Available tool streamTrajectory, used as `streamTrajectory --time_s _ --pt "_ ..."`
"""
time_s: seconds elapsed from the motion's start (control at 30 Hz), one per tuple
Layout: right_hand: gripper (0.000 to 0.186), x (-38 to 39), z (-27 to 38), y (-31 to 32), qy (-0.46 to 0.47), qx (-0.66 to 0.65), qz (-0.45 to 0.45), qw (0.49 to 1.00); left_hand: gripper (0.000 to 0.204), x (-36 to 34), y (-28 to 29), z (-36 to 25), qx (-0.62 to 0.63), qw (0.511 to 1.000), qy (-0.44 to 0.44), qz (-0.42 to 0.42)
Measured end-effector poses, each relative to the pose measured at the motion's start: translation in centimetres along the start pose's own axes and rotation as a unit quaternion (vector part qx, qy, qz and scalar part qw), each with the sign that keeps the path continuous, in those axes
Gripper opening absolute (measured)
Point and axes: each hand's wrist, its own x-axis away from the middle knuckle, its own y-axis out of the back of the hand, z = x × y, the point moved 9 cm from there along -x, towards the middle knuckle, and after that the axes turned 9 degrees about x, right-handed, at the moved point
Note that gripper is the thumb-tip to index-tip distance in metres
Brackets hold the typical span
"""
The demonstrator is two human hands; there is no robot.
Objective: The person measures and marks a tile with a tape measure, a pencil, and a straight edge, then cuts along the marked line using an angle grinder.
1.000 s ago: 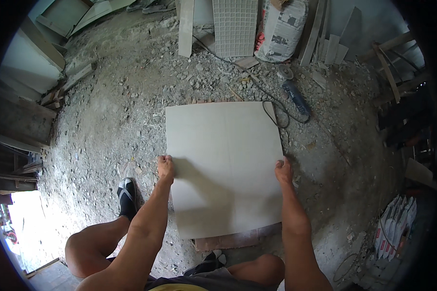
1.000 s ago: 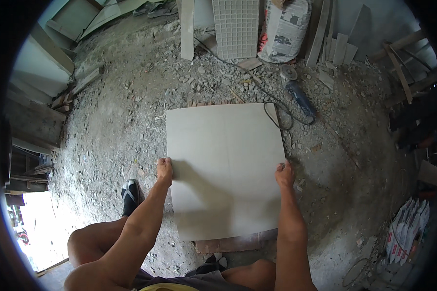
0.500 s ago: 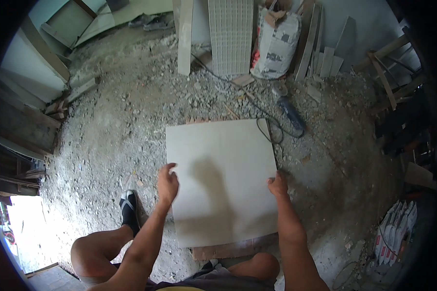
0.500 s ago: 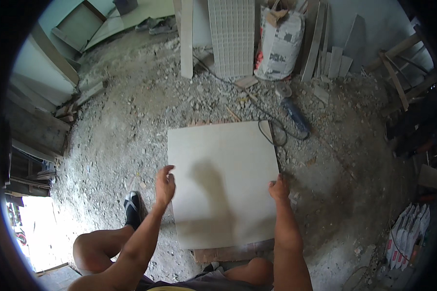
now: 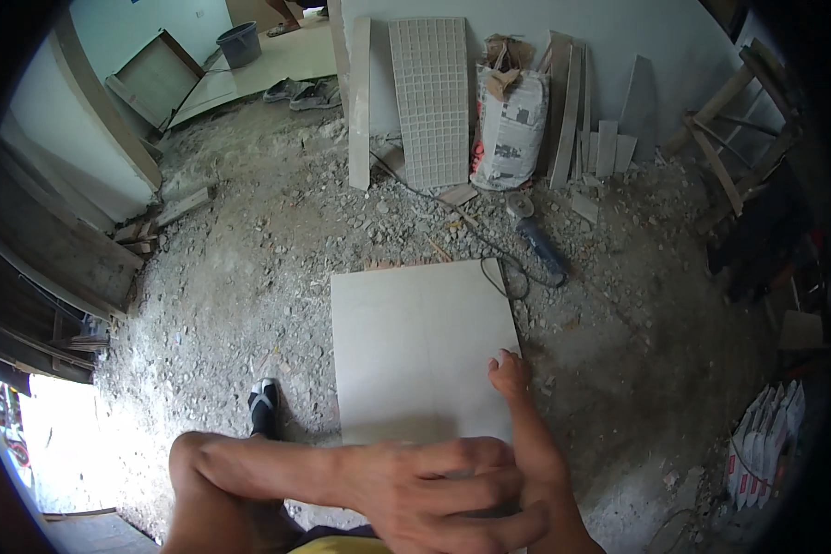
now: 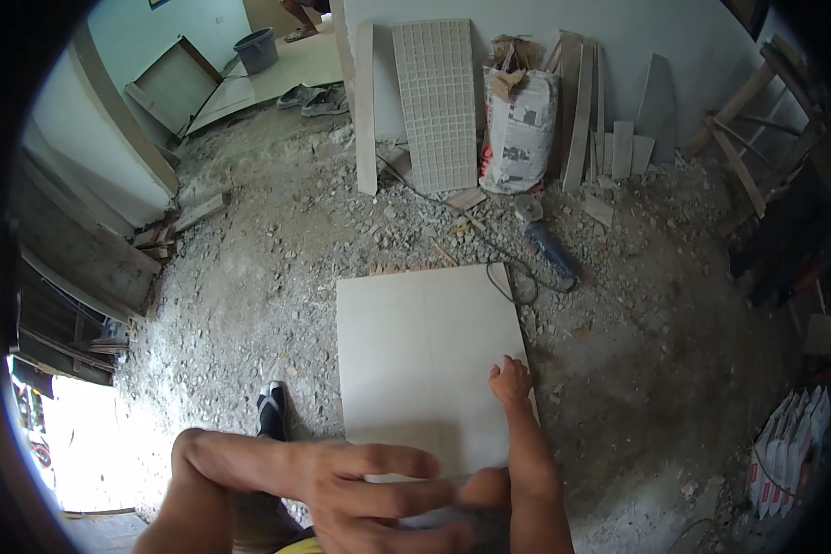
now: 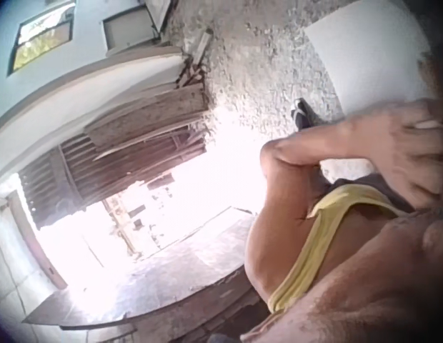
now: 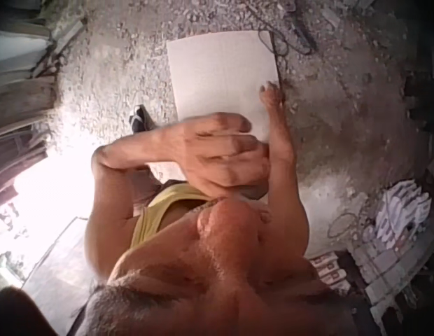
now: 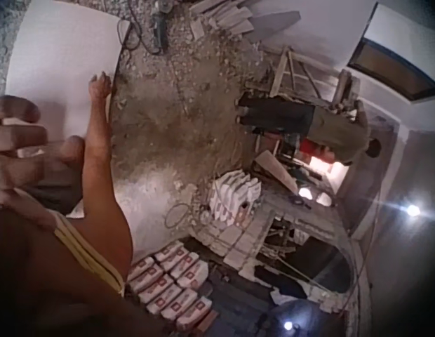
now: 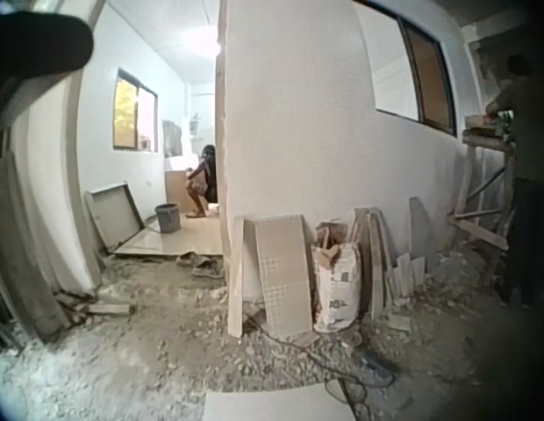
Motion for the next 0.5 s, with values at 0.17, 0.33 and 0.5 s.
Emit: streamTrajectory --time_s 0.17,0.33,0.5 --pt "0.045 2.7 -5.5 -3.2 -0.021 -0.061 0.057 0.996 0.027 0.0 1.3 -3.0 0.052 0.965 0.014 0.256" --pt "0.045 6.3 -7.9 -4.1 -0.057 -0.079 0.097 0.991 0.026 2.6 3.2 -6.8 -0.168 0.944 0.054 0.278" --pt "0.045 8.4 -8.9 -5.5 -0.062 -0.065 0.125 0.988 0.027 3.5 5.8 -9.1 -0.240 0.939 0.074 0.237"
